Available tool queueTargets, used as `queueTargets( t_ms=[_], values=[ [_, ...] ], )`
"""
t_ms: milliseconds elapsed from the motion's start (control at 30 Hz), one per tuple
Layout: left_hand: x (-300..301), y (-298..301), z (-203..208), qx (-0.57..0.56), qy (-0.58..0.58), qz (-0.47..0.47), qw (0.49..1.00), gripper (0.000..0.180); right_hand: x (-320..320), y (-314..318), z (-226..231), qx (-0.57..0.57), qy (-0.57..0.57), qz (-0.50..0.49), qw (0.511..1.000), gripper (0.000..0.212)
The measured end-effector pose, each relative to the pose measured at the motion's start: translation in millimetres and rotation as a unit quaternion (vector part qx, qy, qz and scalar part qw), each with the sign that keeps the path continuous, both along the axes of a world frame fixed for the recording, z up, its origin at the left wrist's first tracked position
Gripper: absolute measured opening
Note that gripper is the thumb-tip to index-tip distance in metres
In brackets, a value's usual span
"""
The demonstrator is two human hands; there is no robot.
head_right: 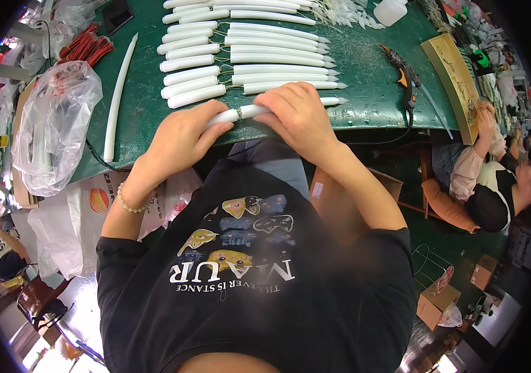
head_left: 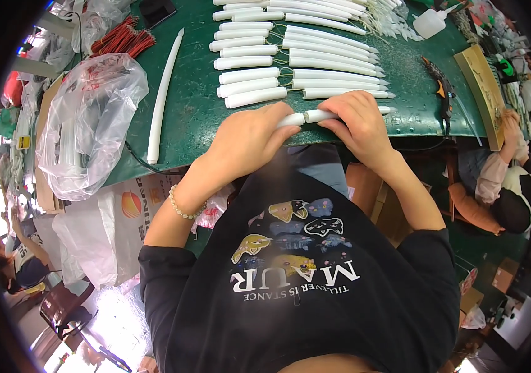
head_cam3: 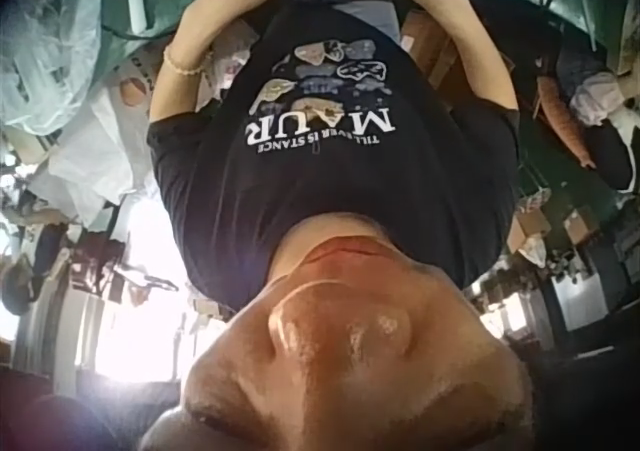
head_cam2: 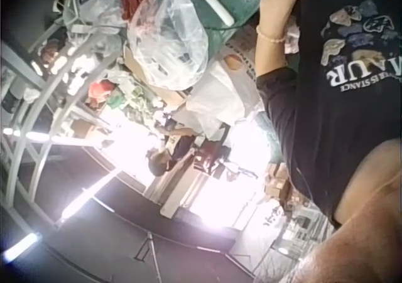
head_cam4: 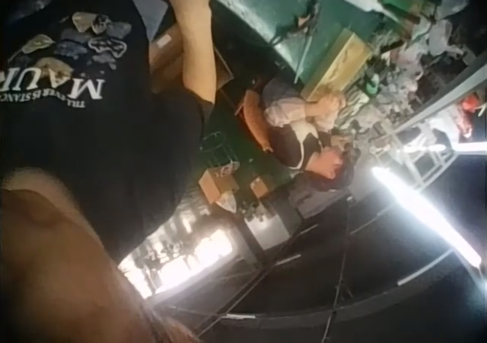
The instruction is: Applying adhesive to the ends of white plastic tubes and joining components at a factory workbench.
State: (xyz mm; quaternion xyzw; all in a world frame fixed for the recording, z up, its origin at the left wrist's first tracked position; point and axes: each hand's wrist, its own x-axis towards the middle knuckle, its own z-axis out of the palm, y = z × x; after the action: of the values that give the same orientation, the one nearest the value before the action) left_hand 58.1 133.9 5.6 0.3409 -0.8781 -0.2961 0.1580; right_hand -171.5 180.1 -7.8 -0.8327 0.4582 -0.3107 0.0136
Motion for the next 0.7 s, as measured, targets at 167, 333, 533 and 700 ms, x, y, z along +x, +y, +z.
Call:
queueTargets(
  t_ms=[167,333,533,700],
  values=[
    [2,-3,-6,-0.014,0.019,-0.017,1.0,0.021,1,0,2,-0.004,0.002,0.013,1.0,0.026],
    [1,-6,-7,-0.017,0.034,-0.025,0.999,0.025,3,-2,7,-0.014,0.024,0.034,0.999,0.03],
    [2,-6,-11,-0.063,0.035,-0.054,0.996,0.024,1,-3,5,0.025,0.063,0.057,0.996,0.032],
    [-2,-6,-11,-0.085,-0.053,-0.107,0.989,0.02,0,-8,9,0.011,0.13,0.081,0.988,0.027]
  ],
)
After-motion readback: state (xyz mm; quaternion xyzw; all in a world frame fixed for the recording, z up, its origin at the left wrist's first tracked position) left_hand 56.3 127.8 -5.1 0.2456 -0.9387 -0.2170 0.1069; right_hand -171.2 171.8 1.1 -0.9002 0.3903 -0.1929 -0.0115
